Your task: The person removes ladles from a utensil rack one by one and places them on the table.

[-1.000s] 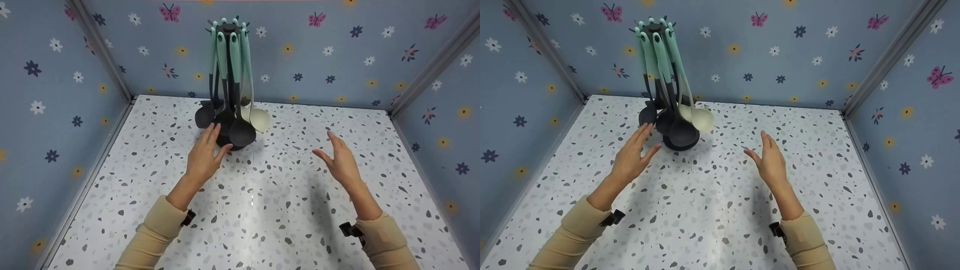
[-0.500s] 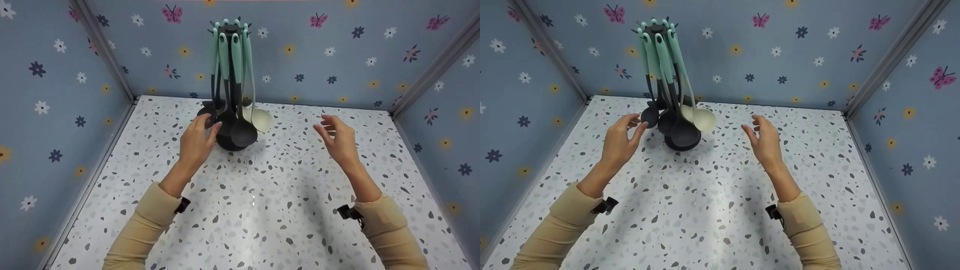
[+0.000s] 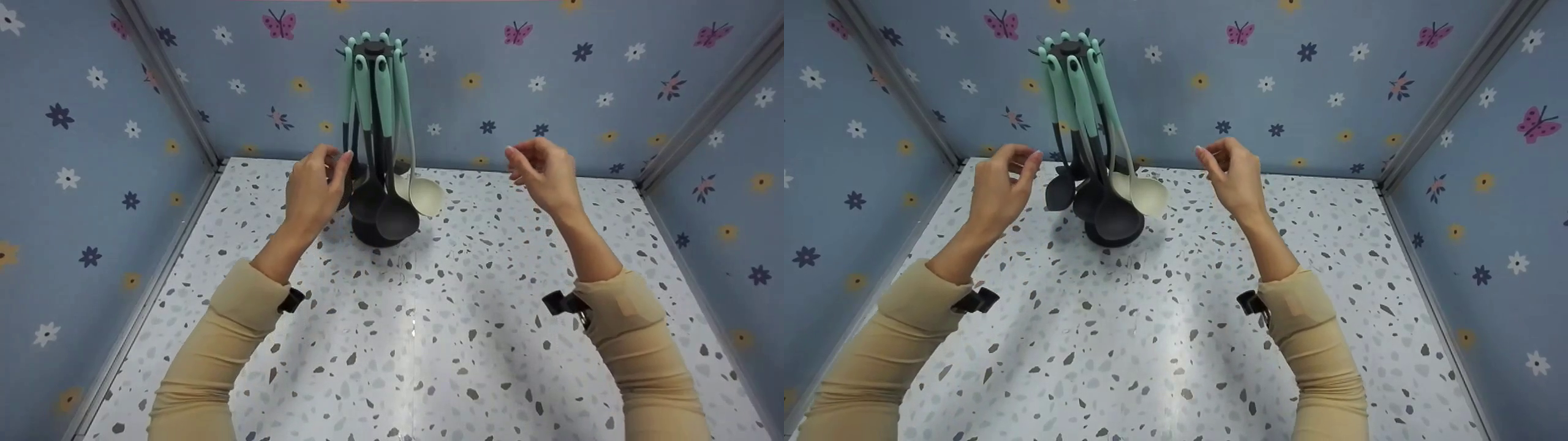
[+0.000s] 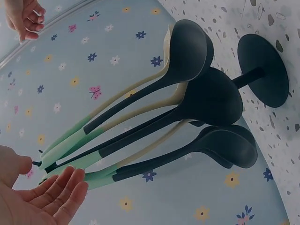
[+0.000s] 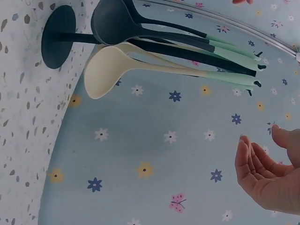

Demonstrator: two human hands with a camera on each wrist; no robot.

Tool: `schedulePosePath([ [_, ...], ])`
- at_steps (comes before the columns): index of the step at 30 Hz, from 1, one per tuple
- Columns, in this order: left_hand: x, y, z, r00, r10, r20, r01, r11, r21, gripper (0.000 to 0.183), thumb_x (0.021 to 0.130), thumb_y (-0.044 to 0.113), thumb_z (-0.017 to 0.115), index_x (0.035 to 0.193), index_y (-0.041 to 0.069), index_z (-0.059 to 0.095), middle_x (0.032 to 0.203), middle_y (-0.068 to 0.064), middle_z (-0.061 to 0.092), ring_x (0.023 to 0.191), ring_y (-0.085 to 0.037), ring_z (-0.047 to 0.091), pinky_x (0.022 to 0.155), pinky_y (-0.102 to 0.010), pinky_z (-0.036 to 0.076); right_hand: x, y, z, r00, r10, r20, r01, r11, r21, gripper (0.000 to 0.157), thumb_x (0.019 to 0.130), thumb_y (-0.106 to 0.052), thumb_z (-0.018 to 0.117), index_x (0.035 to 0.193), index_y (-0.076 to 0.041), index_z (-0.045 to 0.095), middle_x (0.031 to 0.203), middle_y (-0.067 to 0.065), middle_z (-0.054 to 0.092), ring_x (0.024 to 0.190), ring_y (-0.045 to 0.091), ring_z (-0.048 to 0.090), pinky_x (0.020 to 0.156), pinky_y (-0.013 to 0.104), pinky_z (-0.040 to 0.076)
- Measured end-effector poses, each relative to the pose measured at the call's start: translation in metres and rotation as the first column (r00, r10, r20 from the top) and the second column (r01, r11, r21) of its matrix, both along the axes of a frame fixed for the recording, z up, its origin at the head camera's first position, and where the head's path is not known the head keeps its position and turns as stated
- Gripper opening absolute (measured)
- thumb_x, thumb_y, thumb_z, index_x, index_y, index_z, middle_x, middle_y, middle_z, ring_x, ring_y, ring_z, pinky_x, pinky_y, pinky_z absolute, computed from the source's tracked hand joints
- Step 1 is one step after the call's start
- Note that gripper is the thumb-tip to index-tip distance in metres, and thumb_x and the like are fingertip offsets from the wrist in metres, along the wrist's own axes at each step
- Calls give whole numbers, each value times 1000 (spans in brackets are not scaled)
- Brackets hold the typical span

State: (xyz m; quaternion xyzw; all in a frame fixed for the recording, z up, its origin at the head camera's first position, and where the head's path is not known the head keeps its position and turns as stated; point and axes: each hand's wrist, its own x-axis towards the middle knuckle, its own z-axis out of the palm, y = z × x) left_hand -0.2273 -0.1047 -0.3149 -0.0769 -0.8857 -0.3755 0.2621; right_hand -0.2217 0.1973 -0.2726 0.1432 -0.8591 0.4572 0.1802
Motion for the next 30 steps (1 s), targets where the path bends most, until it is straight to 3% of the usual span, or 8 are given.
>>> schedulePosePath([
  [3, -7, -1, 11, 1000, 3, 11, -3, 1000, 11, 36, 92, 32, 47, 99, -2, 59, 81, -11, 63, 73, -20, 58, 65, -33, 46, -15, 1, 2, 999, 31, 25, -29, 998, -53, 25, 89, -15, 54, 95, 9, 57, 77, 16, 60, 58, 11, 56, 54, 15, 48],
  [10, -24, -2, 35, 999, 14, 44, -17, 998, 61, 38, 93, 33, 44, 98, -1, 59, 84, -12, 62, 74, -20, 59, 68, -30, 47, -46, -8, 13, 998, 23, 52, -17, 993, -113, 26, 87, -25, 57, 92, 1, 58, 74, 8, 60, 58, 14, 56, 55, 16, 48],
  [21, -48, 1, 64, 991, 99, 94, -106, 992, 73, 39, 94, 34, 40, 96, 1, 60, 80, -6, 57, 69, -13, 51, 61, -22, 39, -70, -37, 42, 996, 26, 87, -10, 984, -177, 23, 87, -28, 55, 86, -5, 56, 69, 6, 57, 53, 11, 54, 53, 17, 48],
  [30, -67, 8, 80, 976, 164, 141, -171, 985, 33, 41, 95, 35, 35, 96, 2, 59, 77, -3, 52, 64, -9, 44, 55, -20, 34, -87, -68, 53, 990, 39, 134, -16, 985, -171, 24, 89, -30, 52, 81, -7, 55, 70, 5, 56, 55, 12, 55, 55, 18, 49],
])
